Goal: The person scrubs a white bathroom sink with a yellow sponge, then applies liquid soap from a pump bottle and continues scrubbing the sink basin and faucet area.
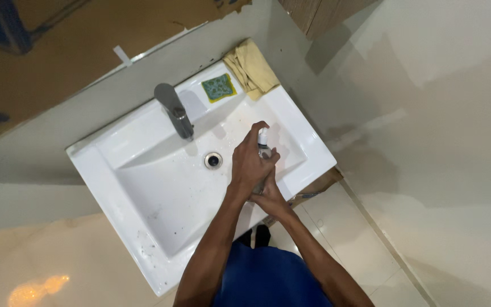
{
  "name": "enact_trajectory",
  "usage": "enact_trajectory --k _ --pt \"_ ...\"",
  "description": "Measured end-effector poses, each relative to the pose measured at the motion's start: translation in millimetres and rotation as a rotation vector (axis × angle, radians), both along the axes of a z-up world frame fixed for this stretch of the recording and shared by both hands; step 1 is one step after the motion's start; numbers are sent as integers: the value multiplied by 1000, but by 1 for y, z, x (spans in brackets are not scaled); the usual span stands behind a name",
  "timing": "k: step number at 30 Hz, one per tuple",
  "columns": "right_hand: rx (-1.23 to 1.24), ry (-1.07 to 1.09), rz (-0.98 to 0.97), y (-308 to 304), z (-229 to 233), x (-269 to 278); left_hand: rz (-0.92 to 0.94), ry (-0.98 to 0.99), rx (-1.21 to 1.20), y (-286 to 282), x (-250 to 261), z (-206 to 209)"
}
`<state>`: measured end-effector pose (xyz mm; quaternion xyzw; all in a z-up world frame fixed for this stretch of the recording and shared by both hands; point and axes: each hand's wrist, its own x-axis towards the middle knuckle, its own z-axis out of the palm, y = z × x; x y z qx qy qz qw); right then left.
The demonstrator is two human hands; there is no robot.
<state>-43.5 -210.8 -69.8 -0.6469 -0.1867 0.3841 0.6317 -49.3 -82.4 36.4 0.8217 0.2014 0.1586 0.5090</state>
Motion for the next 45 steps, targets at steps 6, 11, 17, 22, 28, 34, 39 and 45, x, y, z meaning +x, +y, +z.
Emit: enact_trajectory --k 6,11,17,22,28,34,39,45 --pt "-94 -134 55 -25 -1 -8 84 -36 19 -26 -17 10" --pt "80 -112 79 -47 -13 -21 115 -11 0 -44 -38 20" --pt "-20 -85 131 -60 2 -42 172 43 -8 -63 -62 24" --pt "-121 -87 167 -61 25 -54 251 -23 -57 -74 -84 20" --pt "-102 -199 264 -59 19 -71 348 -7 -79 -71 -110 16" --pt "10 -140 325 -41 17 -97 481 -165 1 -55 -139 7" --pt "-80 -160 419 -19 18 -125 561 -124 -25 -37 -177 18" --pt "32 -74 500 10 15 -171 635 -110 46 -16 -232 26"
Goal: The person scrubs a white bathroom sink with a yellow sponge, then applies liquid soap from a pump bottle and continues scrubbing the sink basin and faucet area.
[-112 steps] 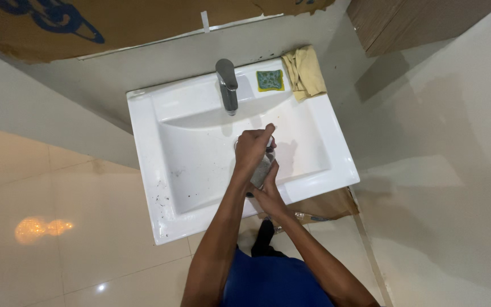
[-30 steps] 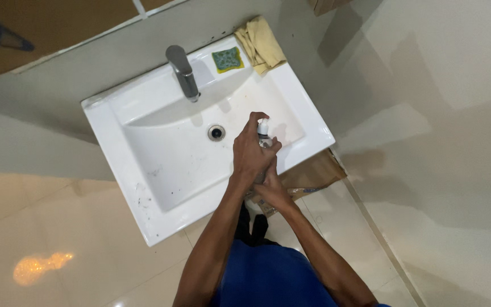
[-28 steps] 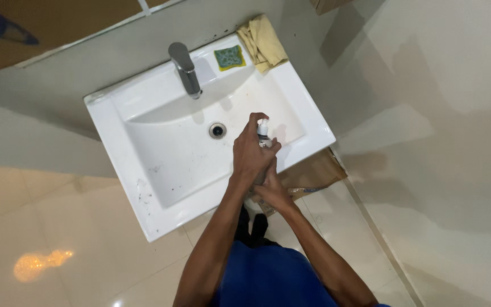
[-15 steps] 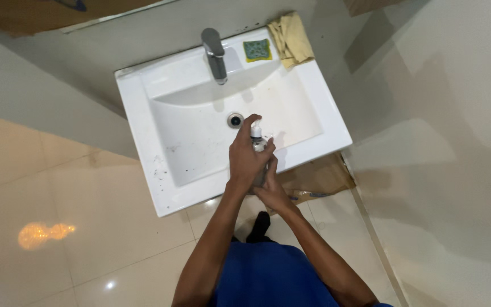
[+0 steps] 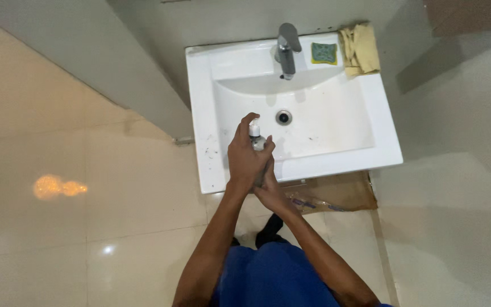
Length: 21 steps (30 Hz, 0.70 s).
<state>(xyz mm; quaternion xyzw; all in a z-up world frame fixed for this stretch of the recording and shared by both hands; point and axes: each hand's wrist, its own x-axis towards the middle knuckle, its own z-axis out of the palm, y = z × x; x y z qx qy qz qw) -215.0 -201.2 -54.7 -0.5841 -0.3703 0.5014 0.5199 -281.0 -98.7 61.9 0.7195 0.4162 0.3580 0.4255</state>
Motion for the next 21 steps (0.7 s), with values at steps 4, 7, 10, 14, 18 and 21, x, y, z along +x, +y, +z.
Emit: enact_trajectory --k 4,7,10,14,18,21 --pt "-45 -81 62 17 11 -37 24 50 -46 14 -40 0" --pt "-28 -43 97 27 11 -65 46 18 25 22 -70 -3" --pt "28 31 127 33 4 -93 58 47 -10 30 -96 -5" --pt "4 77 114 40 -4 -123 45 95 -107 42 -122 -7" --pt "23 -39 89 49 -6 -145 10 88 -81 53 -139 -13" --pt "-28 36 38 53 -4 -160 -20 49 -46 59 -148 -19"
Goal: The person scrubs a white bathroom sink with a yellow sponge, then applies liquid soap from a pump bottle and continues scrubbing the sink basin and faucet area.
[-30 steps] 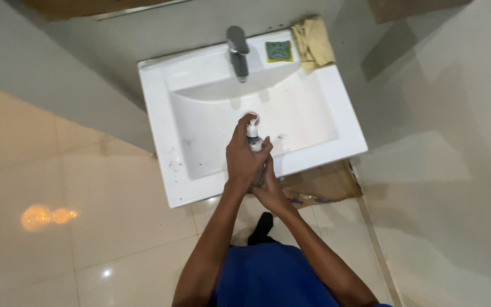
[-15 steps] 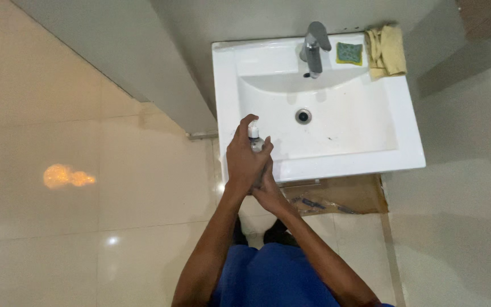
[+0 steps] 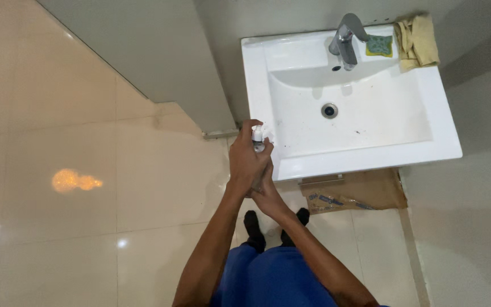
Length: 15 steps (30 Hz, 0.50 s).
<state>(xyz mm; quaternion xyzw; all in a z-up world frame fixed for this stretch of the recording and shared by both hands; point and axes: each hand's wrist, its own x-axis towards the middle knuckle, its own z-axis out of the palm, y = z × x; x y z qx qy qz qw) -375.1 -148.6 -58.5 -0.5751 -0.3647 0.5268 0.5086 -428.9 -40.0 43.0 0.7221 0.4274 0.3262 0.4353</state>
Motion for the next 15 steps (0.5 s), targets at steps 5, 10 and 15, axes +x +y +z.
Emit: enact_trajectory --k 5,10,15 --pt "-38 -103 13 8 -5 -14 -47 -68 48 8 -12 -10" --pt "-17 -112 -13 8 -18 -23 -160 12 10 20 -21 -22" --pt "-10 -107 -63 12 -6 -27 -158 -80 18 21 -24 -22"
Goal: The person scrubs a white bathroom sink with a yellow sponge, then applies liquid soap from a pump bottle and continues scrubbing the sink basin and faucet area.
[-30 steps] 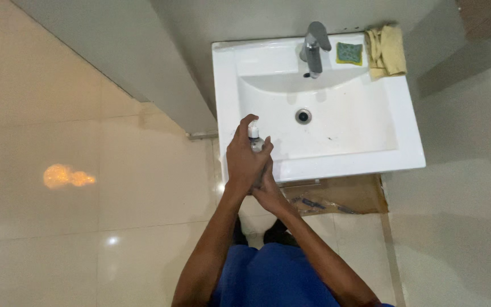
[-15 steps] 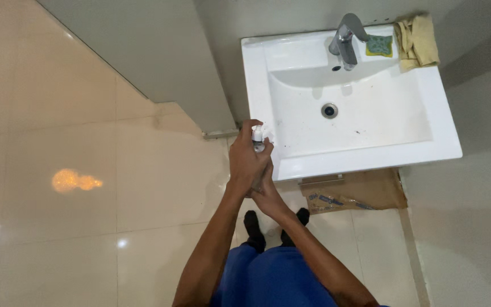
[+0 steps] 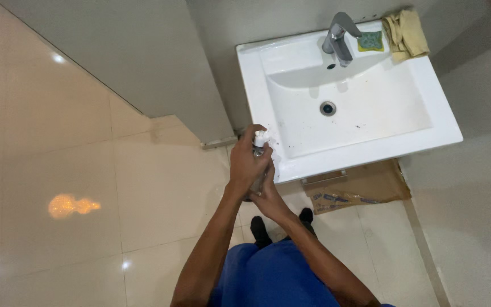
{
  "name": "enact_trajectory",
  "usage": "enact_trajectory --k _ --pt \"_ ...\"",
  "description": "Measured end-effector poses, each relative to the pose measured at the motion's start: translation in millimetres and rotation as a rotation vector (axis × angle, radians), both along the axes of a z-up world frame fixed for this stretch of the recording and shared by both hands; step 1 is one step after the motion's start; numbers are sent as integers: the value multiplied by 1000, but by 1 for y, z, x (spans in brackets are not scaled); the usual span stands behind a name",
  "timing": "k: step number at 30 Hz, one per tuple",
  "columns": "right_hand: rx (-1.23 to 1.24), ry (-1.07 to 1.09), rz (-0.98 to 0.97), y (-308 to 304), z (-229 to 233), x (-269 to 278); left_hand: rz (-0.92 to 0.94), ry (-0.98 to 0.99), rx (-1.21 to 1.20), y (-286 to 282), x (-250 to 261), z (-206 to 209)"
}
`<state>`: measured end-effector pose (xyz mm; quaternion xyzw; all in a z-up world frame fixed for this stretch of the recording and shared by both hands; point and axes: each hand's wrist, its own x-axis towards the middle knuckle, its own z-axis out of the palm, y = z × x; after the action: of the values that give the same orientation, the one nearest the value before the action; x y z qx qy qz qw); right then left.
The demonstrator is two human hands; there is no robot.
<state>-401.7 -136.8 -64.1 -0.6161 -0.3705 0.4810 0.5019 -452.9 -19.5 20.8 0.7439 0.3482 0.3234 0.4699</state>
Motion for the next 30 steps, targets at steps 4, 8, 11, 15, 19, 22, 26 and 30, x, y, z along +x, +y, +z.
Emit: enact_trajectory --k 4,8,11,15,19,22,26,30 --pt "27 -68 -28 10 9 3 22 67 -32 7 5 5" --pt "83 -98 -21 20 9 8 30 -32 2 21 10 4" --pt "25 -100 -58 36 14 16 43 -102 41 36 17 2" --pt "11 -220 -71 54 18 27 32 -90 26 55 30 1" --pt "28 -168 -97 66 11 33 19 -55 51 73 41 -3" --pt "82 -112 -105 70 8 37 -8 -117 72 78 46 -7" --pt "60 -142 -116 70 13 40 5 -51 -59 78 48 -4" --pt "-83 -198 -102 68 18 38 2 -100 22 71 43 -2"
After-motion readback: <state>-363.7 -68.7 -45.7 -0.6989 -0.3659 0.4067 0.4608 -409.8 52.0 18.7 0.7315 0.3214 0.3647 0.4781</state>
